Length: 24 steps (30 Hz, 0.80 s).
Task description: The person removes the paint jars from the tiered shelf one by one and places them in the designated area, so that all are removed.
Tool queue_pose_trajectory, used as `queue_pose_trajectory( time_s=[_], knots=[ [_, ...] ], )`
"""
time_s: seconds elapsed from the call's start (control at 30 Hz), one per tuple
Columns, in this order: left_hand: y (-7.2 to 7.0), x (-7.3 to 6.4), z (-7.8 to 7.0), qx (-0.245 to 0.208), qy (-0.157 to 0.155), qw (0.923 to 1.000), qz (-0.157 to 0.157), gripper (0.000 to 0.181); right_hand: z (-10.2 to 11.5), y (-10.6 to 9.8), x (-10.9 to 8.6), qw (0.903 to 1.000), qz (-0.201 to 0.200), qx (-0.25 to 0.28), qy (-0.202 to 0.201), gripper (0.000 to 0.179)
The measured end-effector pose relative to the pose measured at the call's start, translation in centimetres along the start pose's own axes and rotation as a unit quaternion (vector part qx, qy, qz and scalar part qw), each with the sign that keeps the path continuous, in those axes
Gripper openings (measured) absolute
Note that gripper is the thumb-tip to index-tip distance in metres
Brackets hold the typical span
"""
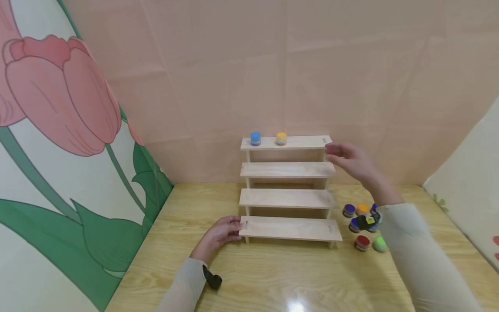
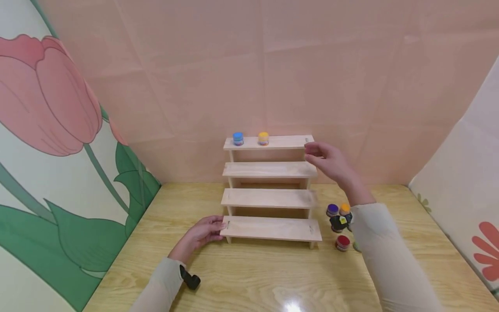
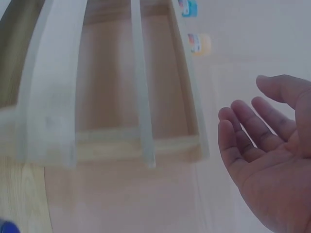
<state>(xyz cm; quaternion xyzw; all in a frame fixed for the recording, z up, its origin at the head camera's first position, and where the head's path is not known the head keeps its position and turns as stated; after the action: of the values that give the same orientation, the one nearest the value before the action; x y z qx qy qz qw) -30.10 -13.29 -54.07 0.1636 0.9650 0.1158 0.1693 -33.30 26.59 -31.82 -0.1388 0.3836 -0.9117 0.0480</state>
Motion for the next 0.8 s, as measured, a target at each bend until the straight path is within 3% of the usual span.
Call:
queue_pose_trajectory(
  time_s=[0.23, 0.63, 0.8],
  knots=[
    [0.0, 0.0, -0.1, 0.0, 0.001, 1.0, 0.0, 0.045, 1.8, 1.0, 1.7, 0.9996, -0.004, 0.026, -0.009, 0.05],
    [0.0, 0.1, -0.4, 0.01, -0.004, 0.9999, -0.002, 0.043, 3.7, 2.6, 5.2, 0.9962, -0.014, 0.084, 0.017, 0.049],
    [0.1, 0.1, -0.5, 0.013, -0.006, 0.9999, -0.004, 0.043, 4.3, 3.3, 6.3, 0.996, -0.019, 0.086, 0.018, 0.046]
  ],
)
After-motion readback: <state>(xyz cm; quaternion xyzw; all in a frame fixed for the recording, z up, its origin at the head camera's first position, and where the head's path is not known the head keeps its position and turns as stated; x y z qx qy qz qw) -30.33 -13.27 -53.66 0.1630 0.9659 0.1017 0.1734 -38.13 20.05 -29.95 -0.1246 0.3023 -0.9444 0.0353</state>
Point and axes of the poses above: each hand's wrist, its own x-axis towards the middle knuckle, its own y-axis out of the palm, z = x × y, the point moved 4 cm from there along x, towards the middle knuckle, and after that the axes turned 10 degrees about -x, right-handed, at the moved point
